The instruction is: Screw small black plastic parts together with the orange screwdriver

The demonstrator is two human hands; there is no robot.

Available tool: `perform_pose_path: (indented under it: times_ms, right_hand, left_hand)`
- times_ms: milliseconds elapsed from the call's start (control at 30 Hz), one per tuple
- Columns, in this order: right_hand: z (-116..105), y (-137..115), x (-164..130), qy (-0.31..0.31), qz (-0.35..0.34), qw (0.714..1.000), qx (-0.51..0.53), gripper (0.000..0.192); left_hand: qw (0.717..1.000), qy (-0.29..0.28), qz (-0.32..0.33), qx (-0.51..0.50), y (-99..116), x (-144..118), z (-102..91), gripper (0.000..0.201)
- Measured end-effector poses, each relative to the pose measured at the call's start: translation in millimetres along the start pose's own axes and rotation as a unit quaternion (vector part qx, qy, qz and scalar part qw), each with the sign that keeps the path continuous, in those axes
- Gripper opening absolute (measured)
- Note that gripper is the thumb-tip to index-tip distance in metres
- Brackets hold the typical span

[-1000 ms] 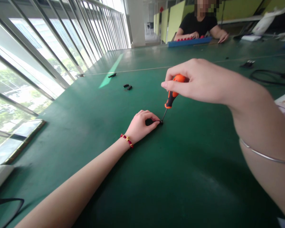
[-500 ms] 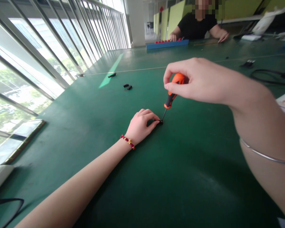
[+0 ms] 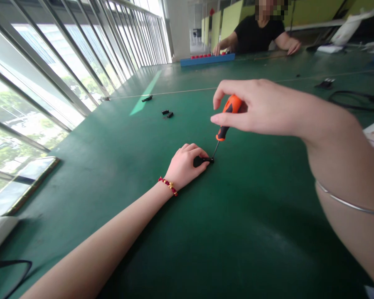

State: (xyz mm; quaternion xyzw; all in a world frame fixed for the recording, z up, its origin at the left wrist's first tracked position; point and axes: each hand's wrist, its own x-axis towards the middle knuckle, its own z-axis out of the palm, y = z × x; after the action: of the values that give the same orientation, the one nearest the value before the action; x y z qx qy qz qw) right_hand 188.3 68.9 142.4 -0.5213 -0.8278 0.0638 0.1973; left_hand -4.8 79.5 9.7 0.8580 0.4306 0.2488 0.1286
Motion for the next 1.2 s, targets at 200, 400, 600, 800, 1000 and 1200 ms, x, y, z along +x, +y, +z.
perform_pose_path:
  times_ms: [200,400,600,800,1000,1200]
  right_hand:
    - [-2.7,-4.3,-0.6,-0.01,-0.002,1.0,-0.007,0.024]
    - [-2.0,-3.1,-0.9,-0.012,0.007,1.0,-0.013,0.031]
    - [-2.6,-4.8,-2.4,-0.007,-0.017,1.0,-0.002,0.02]
    - [-1.5,-3.0,-0.7,0.003,-0.021,1.0,-0.012,0.02]
    - [-1.4,-3.1,-0.7,-0.011,-0.009,1.0,-0.001,0.032]
    - [-2.6,-4.7,-2.2,-0.002,-0.012,1.0,-0.015,0.023]
  left_hand:
    - [1.0,-0.003,-0.004,-0.001,0.5,-0.1,-0.1,0.013]
    - [1.0,-0.003,-0.001,-0.002,-0.7,0.1,0.6,0.013]
    - [1.0,-0.002,0.0,-0.002,0.0,-0.1,0.3,0.013]
    - [1.0,-0.001,0.001,-0.003,0.1,0.1,0.6,0.012]
    - [1.0,0.002,0.004,-0.002,0.2,-0.1,0.9,0.012]
    - [1.0,0.001,0.003,-0.001,0.3,-0.4,0.7,0.013]
